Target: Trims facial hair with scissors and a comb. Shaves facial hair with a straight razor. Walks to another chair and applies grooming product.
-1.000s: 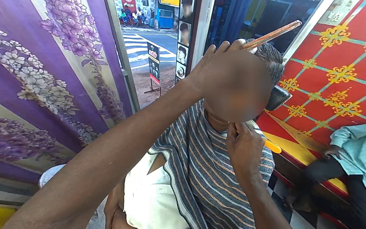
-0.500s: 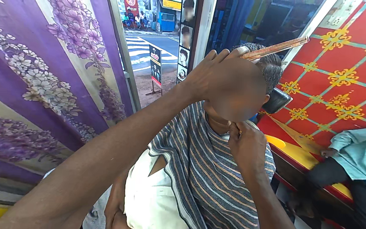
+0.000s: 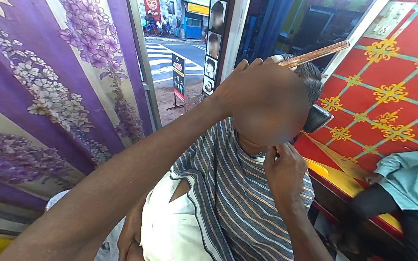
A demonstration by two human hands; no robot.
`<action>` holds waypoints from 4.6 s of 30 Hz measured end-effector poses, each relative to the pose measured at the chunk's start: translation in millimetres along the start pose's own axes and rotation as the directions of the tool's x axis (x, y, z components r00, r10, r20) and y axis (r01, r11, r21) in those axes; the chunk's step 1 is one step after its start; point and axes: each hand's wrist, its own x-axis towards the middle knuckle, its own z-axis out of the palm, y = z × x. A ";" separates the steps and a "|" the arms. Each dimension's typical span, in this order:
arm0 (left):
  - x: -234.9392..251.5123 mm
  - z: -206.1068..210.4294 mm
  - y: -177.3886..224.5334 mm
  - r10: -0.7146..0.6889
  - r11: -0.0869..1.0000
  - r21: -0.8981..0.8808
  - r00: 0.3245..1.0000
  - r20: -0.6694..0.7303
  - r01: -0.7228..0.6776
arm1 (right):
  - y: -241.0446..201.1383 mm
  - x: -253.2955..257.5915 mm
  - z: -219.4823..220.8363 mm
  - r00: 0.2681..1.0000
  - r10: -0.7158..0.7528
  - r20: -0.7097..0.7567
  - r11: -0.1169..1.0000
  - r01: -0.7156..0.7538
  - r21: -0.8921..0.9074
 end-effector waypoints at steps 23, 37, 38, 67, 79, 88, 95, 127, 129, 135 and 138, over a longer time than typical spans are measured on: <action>-7.6 -3.0 -1.0 0.098 0.991 0.099 0.992 -0.082 -0.090 | 0.7 8.6 -9.2 0.989 0.051 0.142 0.997 -0.058 0.047; -6.5 -3.4 0.9 0.089 0.992 0.095 0.992 -0.088 -0.080 | 5.1 10.0 -10.9 0.983 0.053 0.176 0.996 -0.065 0.062; -6.4 -3.5 1.1 0.090 0.992 0.095 0.992 -0.086 -0.081 | 5.2 9.9 -11.0 0.983 0.051 0.178 0.996 -0.063 0.065; -70.3 -24.2 1.0 -0.437 0.808 -0.557 0.832 -0.342 0.195 | 80.0 -64.6 -75.4 0.996 0.065 -0.062 0.993 -0.058 0.106; -120.9 32.2 64.5 -0.819 0.008 -0.774 0.449 0.358 0.633 | 81.5 -77.8 -81.5 0.970 0.222 0.095 0.826 -0.239 0.511; -108.7 53.6 94.1 -0.852 -0.085 -0.792 0.368 0.372 0.604 | 45.0 -63.6 -87.5 0.789 0.410 0.459 0.300 -0.591 0.749; -107.3 51.2 101.4 -0.830 -0.086 -0.785 0.391 0.397 0.614 | 38.7 -64.0 -84.4 0.716 0.362 0.597 0.079 -0.662 0.745; -51.6 16.0 87.7 -0.714 0.618 -0.476 0.700 -0.007 0.626 | -39.2 -25.0 1.0 0.677 0.316 0.664 0.136 -0.725 0.675; -48.5 18.6 87.4 -0.715 0.621 -0.460 0.699 -0.002 0.634 | -41.4 -18.5 3.6 0.665 0.341 0.664 0.113 -0.730 0.674; -50.4 17.4 89.6 -0.686 0.653 -0.443 0.728 -0.002 0.614 | -45.4 -9.3 13.9 0.680 0.332 0.653 0.140 -0.720 0.679; -49.7 16.1 90.6 -0.675 0.669 -0.432 0.738 -0.012 0.605 | -46.8 -7.7 15.3 0.670 0.343 0.658 0.138 -0.729 0.670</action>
